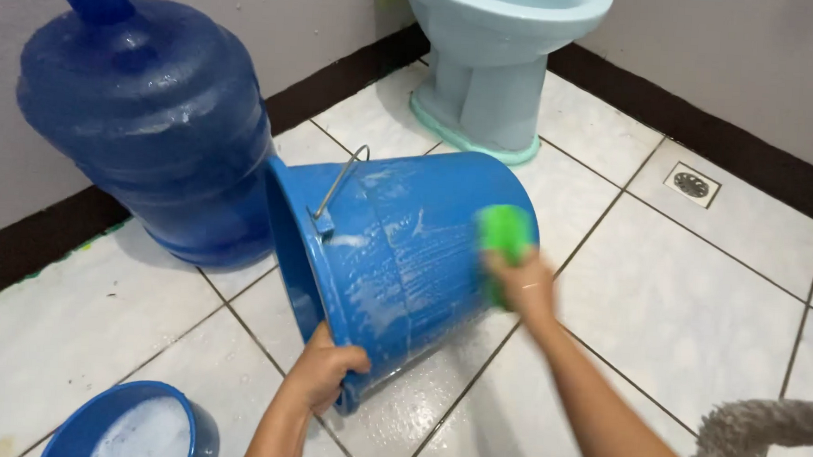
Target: Scrubbing and rinsing a blue plastic bucket in a bathroom.
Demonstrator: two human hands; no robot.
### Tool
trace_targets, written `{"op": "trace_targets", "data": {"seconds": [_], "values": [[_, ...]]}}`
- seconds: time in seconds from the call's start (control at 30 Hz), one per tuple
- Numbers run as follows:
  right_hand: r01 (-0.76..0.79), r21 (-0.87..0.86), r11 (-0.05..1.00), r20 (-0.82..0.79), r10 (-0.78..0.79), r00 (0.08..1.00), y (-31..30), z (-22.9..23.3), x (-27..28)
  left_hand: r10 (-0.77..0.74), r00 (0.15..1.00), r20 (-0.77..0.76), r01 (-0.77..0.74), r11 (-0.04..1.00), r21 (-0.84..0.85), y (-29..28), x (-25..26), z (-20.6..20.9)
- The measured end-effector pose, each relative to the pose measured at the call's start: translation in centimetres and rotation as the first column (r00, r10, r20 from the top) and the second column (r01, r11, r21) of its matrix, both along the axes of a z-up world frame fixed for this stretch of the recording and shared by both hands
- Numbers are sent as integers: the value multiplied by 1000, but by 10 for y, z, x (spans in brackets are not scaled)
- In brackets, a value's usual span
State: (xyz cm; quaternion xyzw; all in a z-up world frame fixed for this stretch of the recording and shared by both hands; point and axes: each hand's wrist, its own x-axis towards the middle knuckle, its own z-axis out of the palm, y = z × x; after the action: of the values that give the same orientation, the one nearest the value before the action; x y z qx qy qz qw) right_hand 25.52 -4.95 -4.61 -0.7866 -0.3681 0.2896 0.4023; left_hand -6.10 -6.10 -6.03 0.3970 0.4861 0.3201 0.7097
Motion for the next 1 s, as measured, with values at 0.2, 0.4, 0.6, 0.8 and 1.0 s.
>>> {"op": "trace_targets", "data": {"seconds": [0.2,0.4,0.6,0.8,1.0], "values": [[-35,315,948,265,-53,963,-3,-11,-86,-6,999,51,5,1000,9,5,17,6],[36,-38,999,110,-32,993,23,-3,6,24,999,39,-21,997,-69,-1,-15,5],[-14,-12,1000,64,14,998,35,31,-12,-23,999,-31,24,1000,12,4,-11,-24],[-258,-33,966,172,260,950,24,71,-60,-43,999,-23,43,999,1,-3,-20,12],[-180,-106,978,301,204,932,75,76,-14,-76,992,-100,73,997,-34,-3,-20,-5]]}}
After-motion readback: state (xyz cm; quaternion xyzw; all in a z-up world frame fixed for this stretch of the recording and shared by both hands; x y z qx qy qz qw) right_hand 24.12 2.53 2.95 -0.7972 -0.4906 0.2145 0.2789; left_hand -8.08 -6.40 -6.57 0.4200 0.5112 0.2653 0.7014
